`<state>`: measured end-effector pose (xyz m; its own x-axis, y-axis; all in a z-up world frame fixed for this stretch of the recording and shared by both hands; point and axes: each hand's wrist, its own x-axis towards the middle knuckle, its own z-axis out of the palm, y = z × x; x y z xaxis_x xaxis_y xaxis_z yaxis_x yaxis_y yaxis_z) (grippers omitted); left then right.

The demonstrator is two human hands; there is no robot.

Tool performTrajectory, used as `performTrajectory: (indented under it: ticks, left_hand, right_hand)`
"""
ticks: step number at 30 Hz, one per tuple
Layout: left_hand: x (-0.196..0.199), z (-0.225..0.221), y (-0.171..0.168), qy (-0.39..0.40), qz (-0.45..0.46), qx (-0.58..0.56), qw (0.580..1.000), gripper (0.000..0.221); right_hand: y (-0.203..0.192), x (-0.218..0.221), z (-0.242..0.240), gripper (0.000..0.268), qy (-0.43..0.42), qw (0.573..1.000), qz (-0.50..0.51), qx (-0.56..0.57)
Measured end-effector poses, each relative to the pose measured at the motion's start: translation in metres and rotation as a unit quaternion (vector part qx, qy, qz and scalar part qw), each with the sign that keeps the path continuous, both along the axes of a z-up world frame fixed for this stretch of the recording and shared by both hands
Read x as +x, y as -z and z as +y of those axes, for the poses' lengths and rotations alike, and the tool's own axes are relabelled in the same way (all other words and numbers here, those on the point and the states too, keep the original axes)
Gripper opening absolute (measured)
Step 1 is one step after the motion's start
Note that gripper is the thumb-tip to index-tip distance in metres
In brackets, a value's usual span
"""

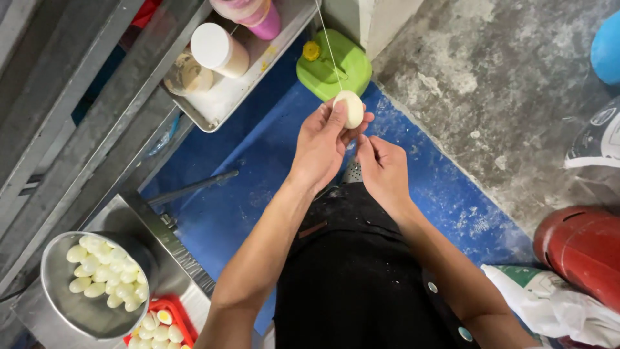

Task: Slice hard-boiled eggs in half using a taut wire cutter.

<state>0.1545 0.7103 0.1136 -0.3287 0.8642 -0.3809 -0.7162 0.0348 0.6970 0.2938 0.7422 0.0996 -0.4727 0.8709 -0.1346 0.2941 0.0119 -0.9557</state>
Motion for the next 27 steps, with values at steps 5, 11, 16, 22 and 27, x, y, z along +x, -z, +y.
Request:
performTrajectory:
  ticks: [5,11,16,22,27]
  left_hand:
    - [-0.011,-0.007,-0.014,-0.005,-0.043,0.015,0.999,0.037]
    - [-0.012,0.001,-0.012,-0.002,-0.123,0.012,0.992,0.042]
    - [-0.011,0.007,0.005,0.008,-0.15,0.011,0.989,0.043]
    - [-0.011,0.008,0.007,0.06,-0.14,0.027,0.988,0.032]
    - [-0.023,0.006,0.011,0.15,-0.064,0.014,0.987,0.032]
  right_hand:
    - [0.009,-0.002,0.004,0.036,-0.006,1.0,0.003,-0.006]
    - [-0.005,0.006,0.002,0.04,-0.019,0.999,0.028,-0.037]
    - [-0.01,0.004,-0.001,0.041,-0.013,0.997,0.034,-0.067]
    - [0.017,-0.001,-0.004,0.041,-0.026,0.992,0.068,-0.103]
    - [0.026,-0.018,0.002,0.025,-0.028,0.989,0.08,-0.119]
